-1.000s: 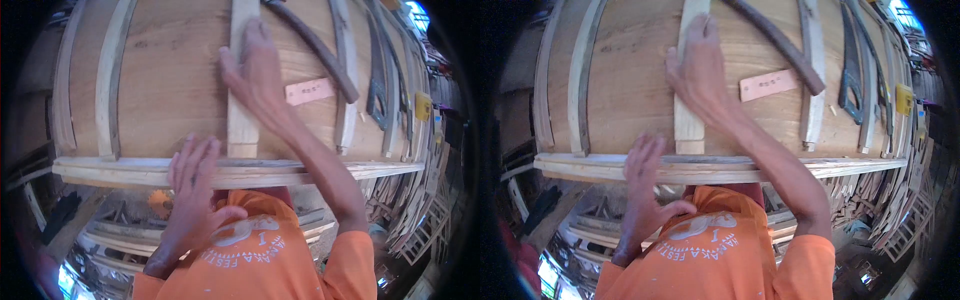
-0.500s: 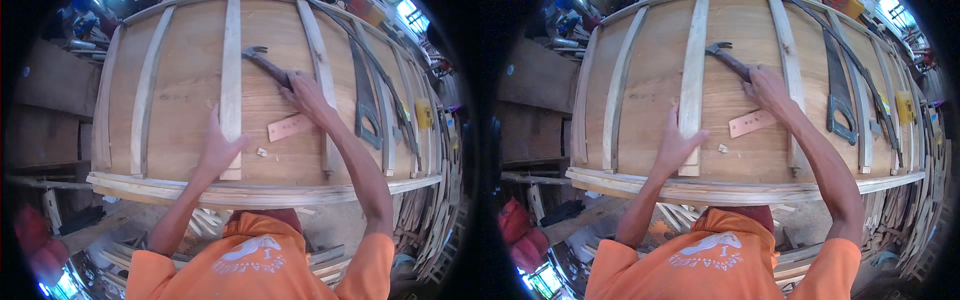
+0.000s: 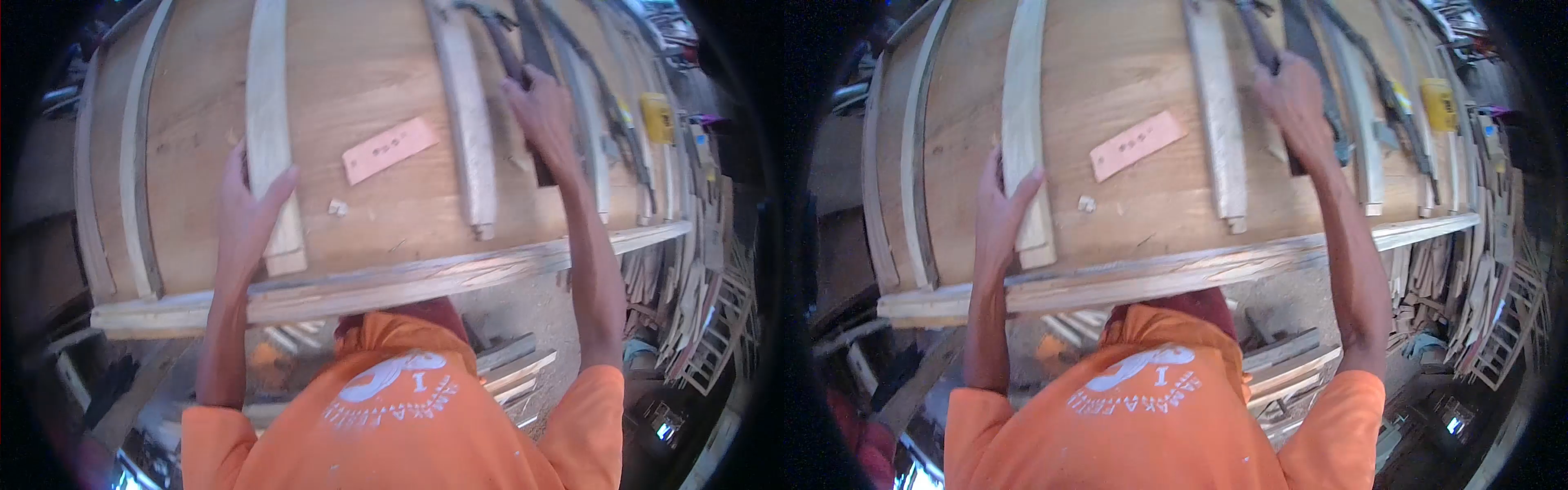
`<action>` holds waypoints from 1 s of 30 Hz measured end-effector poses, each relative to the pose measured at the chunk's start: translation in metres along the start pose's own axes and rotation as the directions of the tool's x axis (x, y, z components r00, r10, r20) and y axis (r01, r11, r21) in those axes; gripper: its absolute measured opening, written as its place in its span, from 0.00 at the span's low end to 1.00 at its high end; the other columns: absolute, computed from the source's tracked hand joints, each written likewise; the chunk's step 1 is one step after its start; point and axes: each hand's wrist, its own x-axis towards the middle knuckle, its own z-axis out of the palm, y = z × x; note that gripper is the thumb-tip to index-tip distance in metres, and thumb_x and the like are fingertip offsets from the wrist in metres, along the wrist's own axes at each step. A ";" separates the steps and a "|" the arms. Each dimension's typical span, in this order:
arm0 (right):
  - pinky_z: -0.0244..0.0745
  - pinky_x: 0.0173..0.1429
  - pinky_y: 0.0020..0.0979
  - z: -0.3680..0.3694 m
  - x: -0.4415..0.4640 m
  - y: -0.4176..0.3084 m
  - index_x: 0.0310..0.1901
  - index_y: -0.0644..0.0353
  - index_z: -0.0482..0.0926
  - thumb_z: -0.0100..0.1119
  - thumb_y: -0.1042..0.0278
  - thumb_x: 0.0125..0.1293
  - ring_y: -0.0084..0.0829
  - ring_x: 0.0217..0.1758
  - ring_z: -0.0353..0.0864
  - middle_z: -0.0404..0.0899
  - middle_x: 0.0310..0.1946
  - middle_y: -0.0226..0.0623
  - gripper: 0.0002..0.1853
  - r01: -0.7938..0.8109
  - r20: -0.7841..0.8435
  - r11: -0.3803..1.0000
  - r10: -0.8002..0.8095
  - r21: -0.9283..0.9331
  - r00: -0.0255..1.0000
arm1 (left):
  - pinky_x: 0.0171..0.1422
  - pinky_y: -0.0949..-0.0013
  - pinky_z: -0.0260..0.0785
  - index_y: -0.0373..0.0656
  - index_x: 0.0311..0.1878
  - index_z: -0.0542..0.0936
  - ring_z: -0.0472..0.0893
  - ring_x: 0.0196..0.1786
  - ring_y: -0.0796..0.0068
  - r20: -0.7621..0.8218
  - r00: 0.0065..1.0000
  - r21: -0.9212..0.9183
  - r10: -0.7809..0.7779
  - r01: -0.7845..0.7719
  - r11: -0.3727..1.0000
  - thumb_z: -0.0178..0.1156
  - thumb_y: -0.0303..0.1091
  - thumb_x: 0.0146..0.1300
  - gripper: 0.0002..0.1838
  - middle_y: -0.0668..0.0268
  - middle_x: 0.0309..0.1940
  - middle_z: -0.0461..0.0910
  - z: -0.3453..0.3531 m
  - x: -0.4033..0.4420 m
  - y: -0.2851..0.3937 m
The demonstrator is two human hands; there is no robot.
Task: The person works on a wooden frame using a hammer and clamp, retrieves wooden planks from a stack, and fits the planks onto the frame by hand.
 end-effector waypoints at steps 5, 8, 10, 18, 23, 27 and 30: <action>0.79 0.60 0.54 0.033 0.021 0.021 0.52 0.70 0.86 0.61 0.49 0.74 0.64 0.54 0.85 0.86 0.47 0.65 0.26 0.034 -0.157 0.987 -0.060 -0.160 0.986 | 0.72 0.63 0.71 0.28 0.76 0.66 0.80 0.65 0.64 0.069 0.997 -0.162 0.043 -0.031 0.986 0.74 0.44 0.69 0.43 0.50 0.64 0.80 0.007 0.007 -0.006; 0.77 0.62 0.45 0.031 0.025 0.034 0.63 0.70 0.82 0.58 0.48 0.79 0.54 0.55 0.87 0.88 0.51 0.59 0.29 0.354 -0.297 0.749 -0.580 -0.560 0.758 | 0.70 0.63 0.74 0.28 0.77 0.62 0.81 0.65 0.65 0.102 0.995 -0.231 0.002 0.021 0.973 0.75 0.40 0.67 0.45 0.49 0.63 0.80 0.002 0.008 -0.009; 0.73 0.60 0.30 -0.016 -0.064 -0.081 0.64 0.67 0.83 0.59 0.43 0.79 0.29 0.51 0.82 0.88 0.50 0.44 0.31 -0.135 0.130 0.958 0.105 0.252 0.986 | 0.69 0.62 0.76 0.28 0.78 0.60 0.81 0.65 0.66 0.117 0.992 -0.269 -0.045 0.076 0.960 0.76 0.38 0.66 0.47 0.48 0.63 0.80 0.001 0.012 -0.012; 0.86 0.55 0.38 0.030 -0.297 -0.099 0.60 0.77 0.79 0.66 0.39 0.74 0.41 0.54 0.91 0.89 0.49 0.57 0.38 -0.963 0.965 0.203 -0.230 0.177 0.129 | 0.74 0.62 0.72 0.30 0.81 0.54 0.77 0.70 0.65 0.180 0.979 -0.206 0.098 -0.060 0.977 0.84 0.32 0.56 0.58 0.52 0.67 0.75 0.010 0.014 -0.026; 0.92 0.48 0.39 0.048 -0.278 -0.130 0.58 0.78 0.78 0.59 0.39 0.78 0.43 0.43 0.93 0.88 0.45 0.64 0.37 -0.876 0.945 -0.356 0.094 0.326 0.313 | 0.74 0.59 0.71 0.26 0.79 0.54 0.79 0.67 0.57 0.159 0.980 -0.218 0.121 -0.085 0.972 0.83 0.34 0.51 0.59 0.45 0.64 0.78 0.012 0.016 -0.026; 0.91 0.44 0.36 0.048 -0.274 -0.152 0.56 0.72 0.82 0.56 0.35 0.78 0.40 0.36 0.93 0.90 0.41 0.60 0.36 -0.945 0.901 -0.016 0.305 0.328 0.308 | 0.73 0.62 0.72 0.30 0.80 0.57 0.77 0.68 0.65 0.177 0.980 -0.173 0.093 -0.062 0.983 0.81 0.34 0.55 0.55 0.52 0.68 0.74 0.009 0.012 -0.027; 0.90 0.41 0.36 0.047 -0.273 -0.158 0.54 0.72 0.83 0.56 0.40 0.80 0.39 0.33 0.93 0.90 0.36 0.57 0.33 -0.924 0.854 0.053 0.364 0.380 0.372 | 0.73 0.62 0.72 0.30 0.80 0.56 0.77 0.68 0.65 0.165 0.977 -0.121 0.135 -0.116 0.986 0.80 0.33 0.55 0.55 0.52 0.68 0.74 0.010 0.011 -0.025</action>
